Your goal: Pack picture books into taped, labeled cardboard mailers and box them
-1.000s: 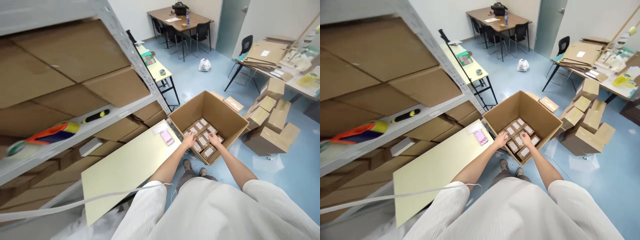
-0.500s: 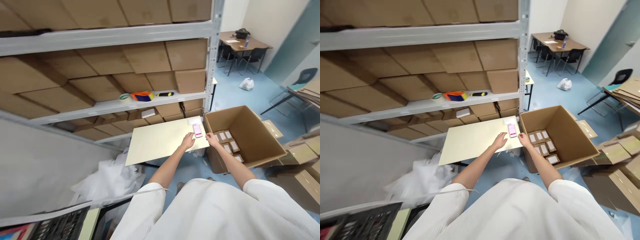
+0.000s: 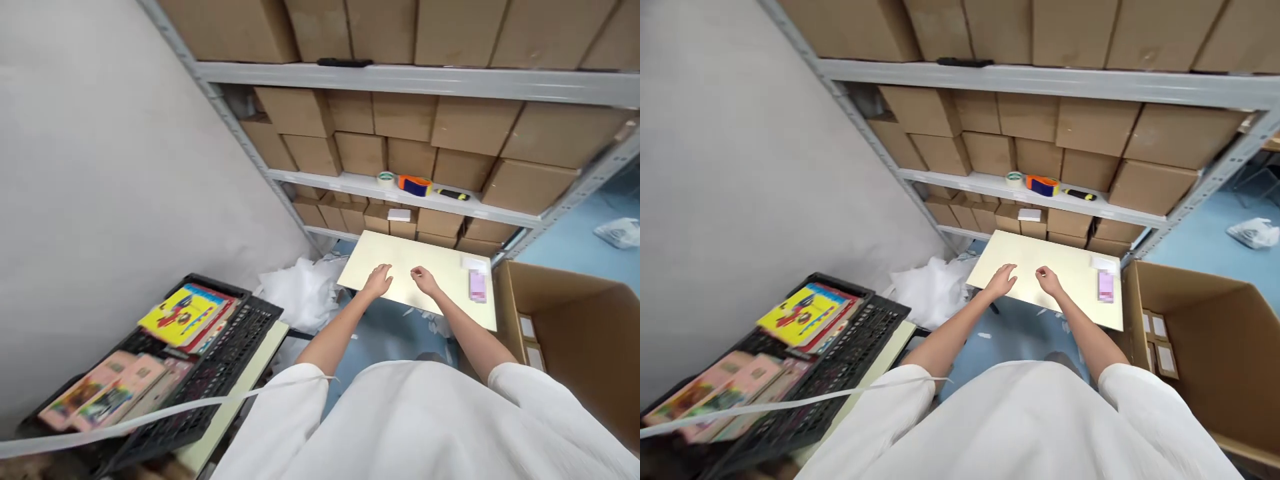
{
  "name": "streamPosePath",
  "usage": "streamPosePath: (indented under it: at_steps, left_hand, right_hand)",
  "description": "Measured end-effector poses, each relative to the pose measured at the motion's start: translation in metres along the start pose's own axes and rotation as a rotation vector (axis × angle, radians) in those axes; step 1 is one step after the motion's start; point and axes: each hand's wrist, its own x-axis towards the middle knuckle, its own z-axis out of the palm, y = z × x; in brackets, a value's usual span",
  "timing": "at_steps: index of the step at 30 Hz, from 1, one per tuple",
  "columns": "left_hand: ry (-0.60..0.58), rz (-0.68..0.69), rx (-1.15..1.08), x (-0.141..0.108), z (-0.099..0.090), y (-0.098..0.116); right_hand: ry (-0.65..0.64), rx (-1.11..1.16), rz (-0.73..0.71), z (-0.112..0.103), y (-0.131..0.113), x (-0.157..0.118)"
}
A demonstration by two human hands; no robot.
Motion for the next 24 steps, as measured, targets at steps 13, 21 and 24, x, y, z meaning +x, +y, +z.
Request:
streamPosePath:
  at_steps: [13, 21, 24]
  left_hand:
    - [0.399, -0.427, -0.061, -0.097, -0.067, -0.156]
    - [0.693, -0.739, -0.071, -0.192, -0.098, -0.190]
    - [0.763, -0.834, -0.069, -0.230, -0.098, -0.192]
  right_hand:
    - [-0.604, -0.067, -0.341, 0.218, -0.117, 0.096]
    - [-0.976, -0.065, -0.513, 0.341, -0.202, 0.090]
    - [-1.103, -0.077, -0.577, 0.372, -0.224, 0.068]
